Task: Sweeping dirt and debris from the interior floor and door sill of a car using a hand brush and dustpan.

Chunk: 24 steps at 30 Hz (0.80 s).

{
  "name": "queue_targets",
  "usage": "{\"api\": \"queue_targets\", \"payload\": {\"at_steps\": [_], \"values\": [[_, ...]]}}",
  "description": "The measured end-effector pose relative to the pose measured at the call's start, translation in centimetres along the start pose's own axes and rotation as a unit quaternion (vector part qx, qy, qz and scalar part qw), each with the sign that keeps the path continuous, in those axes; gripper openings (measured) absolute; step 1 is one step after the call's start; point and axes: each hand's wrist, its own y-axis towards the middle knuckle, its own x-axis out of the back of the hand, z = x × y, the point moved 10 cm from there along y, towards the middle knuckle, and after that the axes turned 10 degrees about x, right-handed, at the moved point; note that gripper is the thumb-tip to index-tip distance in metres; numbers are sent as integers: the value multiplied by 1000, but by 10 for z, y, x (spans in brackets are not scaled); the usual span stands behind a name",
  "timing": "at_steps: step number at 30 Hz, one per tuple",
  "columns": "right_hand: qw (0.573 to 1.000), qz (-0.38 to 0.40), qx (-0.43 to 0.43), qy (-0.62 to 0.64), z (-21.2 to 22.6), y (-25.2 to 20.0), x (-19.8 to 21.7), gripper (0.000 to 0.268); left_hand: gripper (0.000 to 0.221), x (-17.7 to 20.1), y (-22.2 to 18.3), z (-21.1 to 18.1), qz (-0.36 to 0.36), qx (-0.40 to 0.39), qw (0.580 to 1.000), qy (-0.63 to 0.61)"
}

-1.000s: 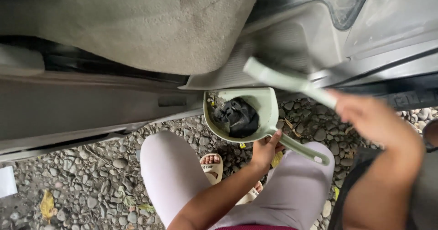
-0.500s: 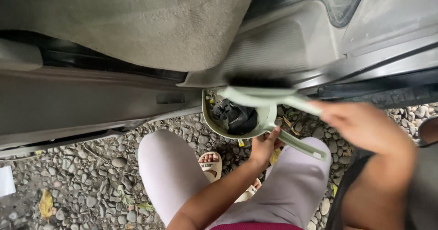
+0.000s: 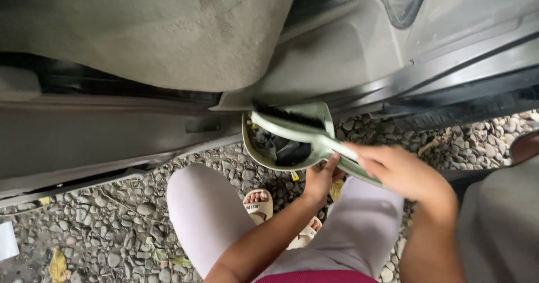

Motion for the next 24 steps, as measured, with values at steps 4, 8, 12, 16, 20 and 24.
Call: {"api": "queue_targets", "payload": {"at_steps": [4, 8, 12, 16, 20, 24], "values": [[995, -90, -44, 4, -48, -7, 18, 30, 66, 7, 7, 12, 5, 12, 1000, 5], [977, -181, -36, -106, -93, 48, 49, 50, 66, 2, 0, 5, 12, 10, 1000, 17], [977, -125, -42, -167, -57, 73, 19, 46, 69, 0, 7, 10, 17, 7, 1000, 9], [999, -36, -3, -22, 2, 32, -6, 42, 68, -5, -8, -5, 13, 2, 1000, 14], [999, -19, 8, 48, -45, 3, -7, 40, 59, 0, 7, 8, 16, -3, 1000, 25], [993, -111, 3, -36, -77, 26, 32, 44, 63, -4, 0, -2, -4, 2, 1000, 8]]}}
